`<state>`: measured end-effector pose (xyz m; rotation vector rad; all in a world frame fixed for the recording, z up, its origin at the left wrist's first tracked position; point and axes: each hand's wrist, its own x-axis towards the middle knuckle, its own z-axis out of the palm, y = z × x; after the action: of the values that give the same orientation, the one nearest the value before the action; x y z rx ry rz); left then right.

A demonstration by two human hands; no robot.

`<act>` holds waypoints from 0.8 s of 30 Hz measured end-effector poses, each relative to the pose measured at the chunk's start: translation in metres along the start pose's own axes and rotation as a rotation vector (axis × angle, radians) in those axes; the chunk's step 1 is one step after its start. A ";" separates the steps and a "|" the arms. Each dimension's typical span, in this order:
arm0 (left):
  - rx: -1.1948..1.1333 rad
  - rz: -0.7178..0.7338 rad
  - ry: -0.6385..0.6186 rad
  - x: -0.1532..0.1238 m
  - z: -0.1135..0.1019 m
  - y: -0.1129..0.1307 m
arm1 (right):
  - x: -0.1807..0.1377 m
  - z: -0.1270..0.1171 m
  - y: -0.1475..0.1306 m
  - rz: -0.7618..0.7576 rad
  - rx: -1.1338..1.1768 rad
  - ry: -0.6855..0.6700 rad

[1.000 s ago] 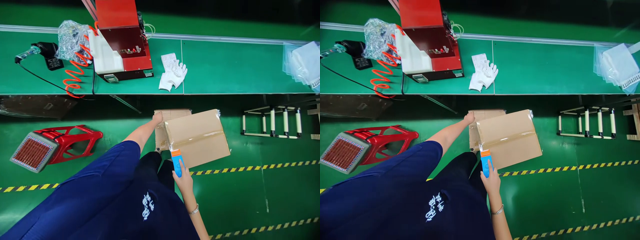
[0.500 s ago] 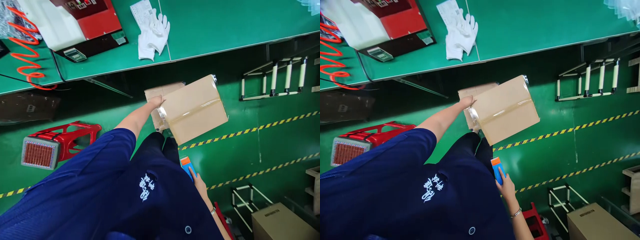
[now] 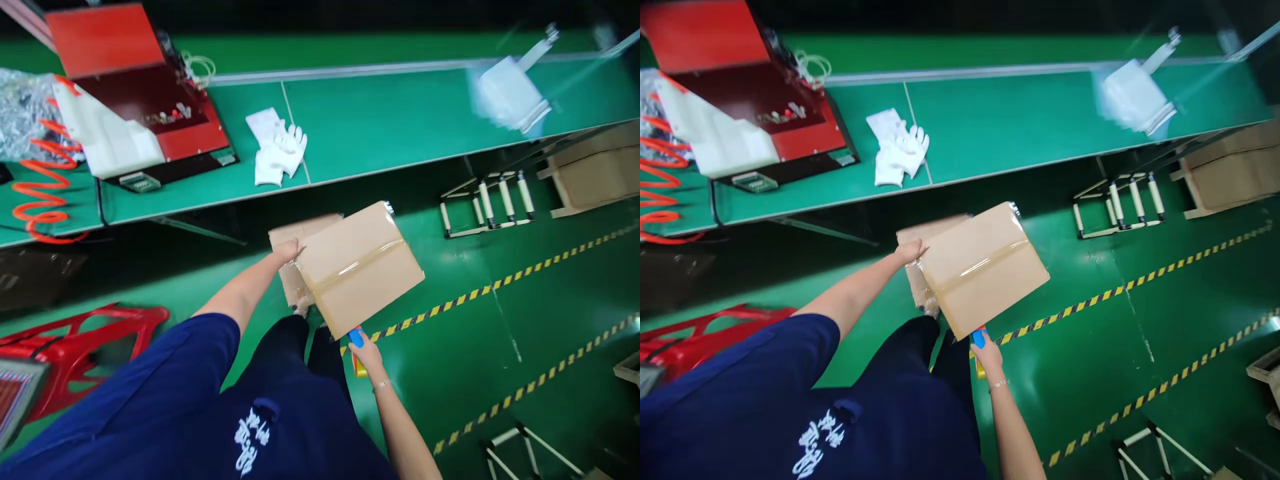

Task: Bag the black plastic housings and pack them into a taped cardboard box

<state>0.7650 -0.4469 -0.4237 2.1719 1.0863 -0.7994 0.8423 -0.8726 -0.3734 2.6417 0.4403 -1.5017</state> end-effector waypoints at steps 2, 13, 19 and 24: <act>0.010 0.015 0.007 -0.004 -0.004 0.003 | -0.017 -0.033 0.022 -0.027 0.098 0.079; -0.028 -0.024 0.103 -0.003 0.000 0.012 | 0.110 -0.350 -0.178 -0.728 0.035 0.607; -0.009 -0.193 0.080 -0.003 0.001 0.023 | 0.201 -0.444 -0.346 -0.877 -0.139 0.598; -0.015 -0.210 -0.002 0.007 -0.020 0.062 | 0.259 -0.455 -0.280 -1.046 0.059 0.618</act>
<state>0.8252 -0.4600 -0.4014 2.0668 1.3307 -0.8820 1.2659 -0.4583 -0.3353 2.9969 2.0676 -0.6662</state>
